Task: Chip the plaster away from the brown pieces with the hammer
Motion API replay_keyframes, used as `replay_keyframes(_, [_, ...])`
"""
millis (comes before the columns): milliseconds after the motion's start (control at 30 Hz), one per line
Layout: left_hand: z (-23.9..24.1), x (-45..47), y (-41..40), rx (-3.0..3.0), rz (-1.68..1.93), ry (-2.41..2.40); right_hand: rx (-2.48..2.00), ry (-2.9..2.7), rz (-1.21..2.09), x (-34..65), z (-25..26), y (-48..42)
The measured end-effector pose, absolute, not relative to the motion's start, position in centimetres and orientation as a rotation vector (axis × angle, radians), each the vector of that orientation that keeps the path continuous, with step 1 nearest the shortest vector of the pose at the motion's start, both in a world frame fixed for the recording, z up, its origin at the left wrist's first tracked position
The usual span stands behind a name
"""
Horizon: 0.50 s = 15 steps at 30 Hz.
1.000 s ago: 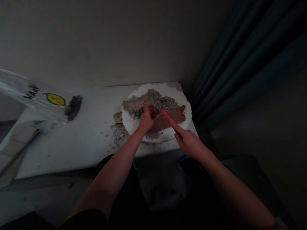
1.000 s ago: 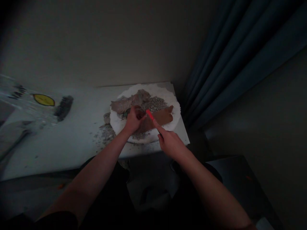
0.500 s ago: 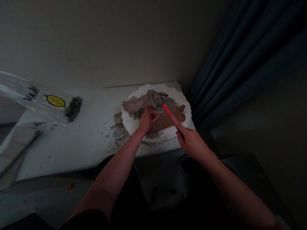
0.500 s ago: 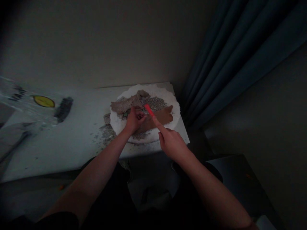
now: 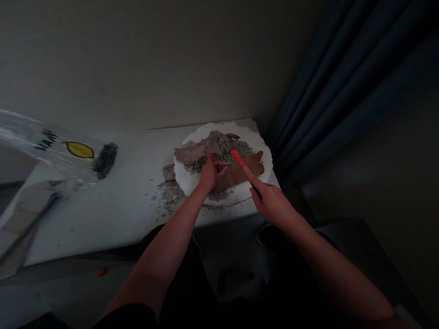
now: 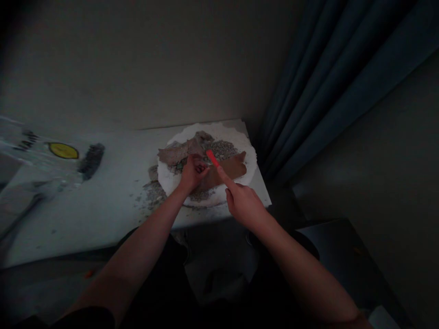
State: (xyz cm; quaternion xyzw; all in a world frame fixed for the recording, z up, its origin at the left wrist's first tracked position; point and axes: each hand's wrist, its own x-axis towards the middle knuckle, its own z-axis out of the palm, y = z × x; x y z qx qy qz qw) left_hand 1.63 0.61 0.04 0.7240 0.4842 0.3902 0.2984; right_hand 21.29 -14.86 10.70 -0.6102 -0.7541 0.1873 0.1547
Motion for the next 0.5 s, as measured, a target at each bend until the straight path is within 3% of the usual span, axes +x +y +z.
replay_keyframes(500, [-0.06, 1.68, 0.69, 1.960, 1.036, 1.299, -1.749, -2.195, 0.557, 21.12, 10.78, -14.87])
